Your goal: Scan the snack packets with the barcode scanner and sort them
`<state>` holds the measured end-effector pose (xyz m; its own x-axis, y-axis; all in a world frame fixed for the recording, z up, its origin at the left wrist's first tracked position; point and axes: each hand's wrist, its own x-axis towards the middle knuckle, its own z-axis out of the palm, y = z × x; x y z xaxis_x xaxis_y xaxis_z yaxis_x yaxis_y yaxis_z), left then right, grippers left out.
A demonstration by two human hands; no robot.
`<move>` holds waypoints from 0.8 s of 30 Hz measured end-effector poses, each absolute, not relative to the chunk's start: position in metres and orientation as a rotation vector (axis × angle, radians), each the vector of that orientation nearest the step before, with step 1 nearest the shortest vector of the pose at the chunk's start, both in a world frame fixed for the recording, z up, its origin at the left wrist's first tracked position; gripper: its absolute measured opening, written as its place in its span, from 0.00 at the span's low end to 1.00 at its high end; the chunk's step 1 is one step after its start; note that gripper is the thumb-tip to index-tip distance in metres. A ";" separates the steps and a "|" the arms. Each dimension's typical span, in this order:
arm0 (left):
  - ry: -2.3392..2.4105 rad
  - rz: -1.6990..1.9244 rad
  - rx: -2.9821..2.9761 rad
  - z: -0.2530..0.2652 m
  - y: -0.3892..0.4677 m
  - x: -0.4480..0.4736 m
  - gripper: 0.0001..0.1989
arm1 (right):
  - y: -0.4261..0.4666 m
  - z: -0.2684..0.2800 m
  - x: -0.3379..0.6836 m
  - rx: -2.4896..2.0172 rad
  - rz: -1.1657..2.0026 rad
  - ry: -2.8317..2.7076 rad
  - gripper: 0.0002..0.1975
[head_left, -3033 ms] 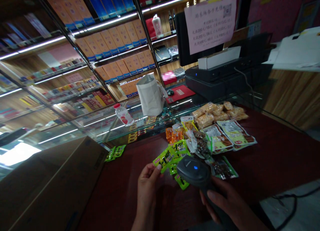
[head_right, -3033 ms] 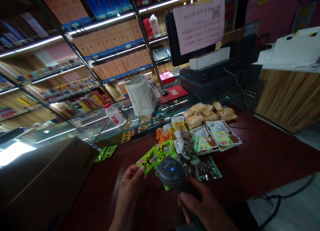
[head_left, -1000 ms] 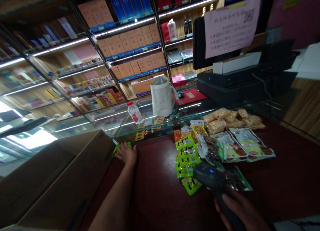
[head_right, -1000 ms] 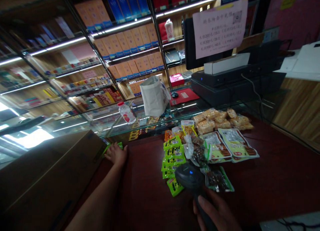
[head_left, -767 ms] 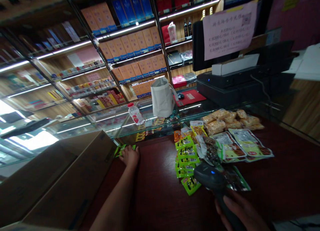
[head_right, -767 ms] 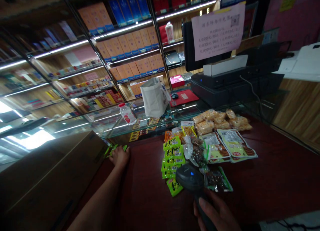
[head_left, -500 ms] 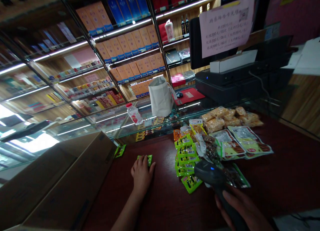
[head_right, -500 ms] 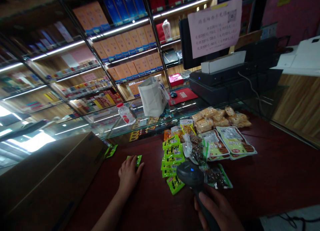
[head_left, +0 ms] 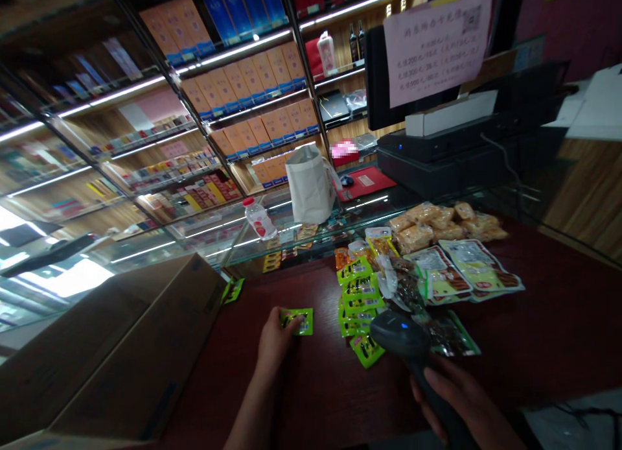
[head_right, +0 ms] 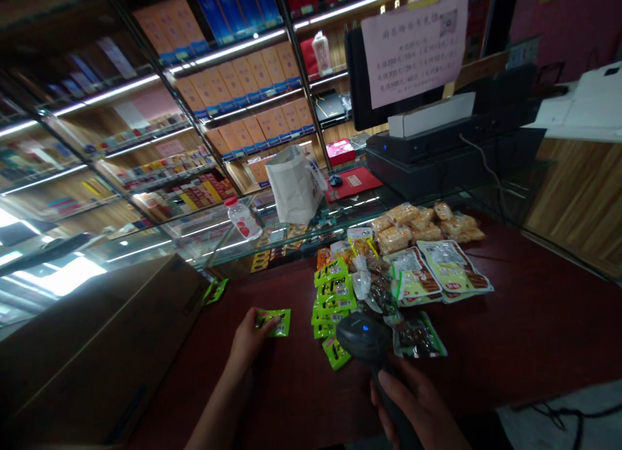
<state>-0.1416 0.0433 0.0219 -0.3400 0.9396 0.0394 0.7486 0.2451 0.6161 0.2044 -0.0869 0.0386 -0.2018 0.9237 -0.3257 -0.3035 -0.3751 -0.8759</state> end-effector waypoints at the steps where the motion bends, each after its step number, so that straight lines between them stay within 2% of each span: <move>1: 2.114 0.864 1.518 0.021 0.041 -0.139 0.19 | -0.087 0.039 0.206 -1.139 1.717 -0.844 0.32; 6: 1.644 1.194 1.161 0.022 0.024 -0.112 0.23 | -0.087 0.034 0.209 -1.189 1.681 -0.848 0.30; 10: 1.440 1.268 0.973 0.026 0.014 -0.089 0.23 | -0.085 0.033 0.208 -1.190 1.690 -0.843 0.30; 24: 1.491 1.303 0.975 0.069 0.000 -0.054 0.24 | -0.088 0.035 0.203 -1.129 1.701 -0.854 0.26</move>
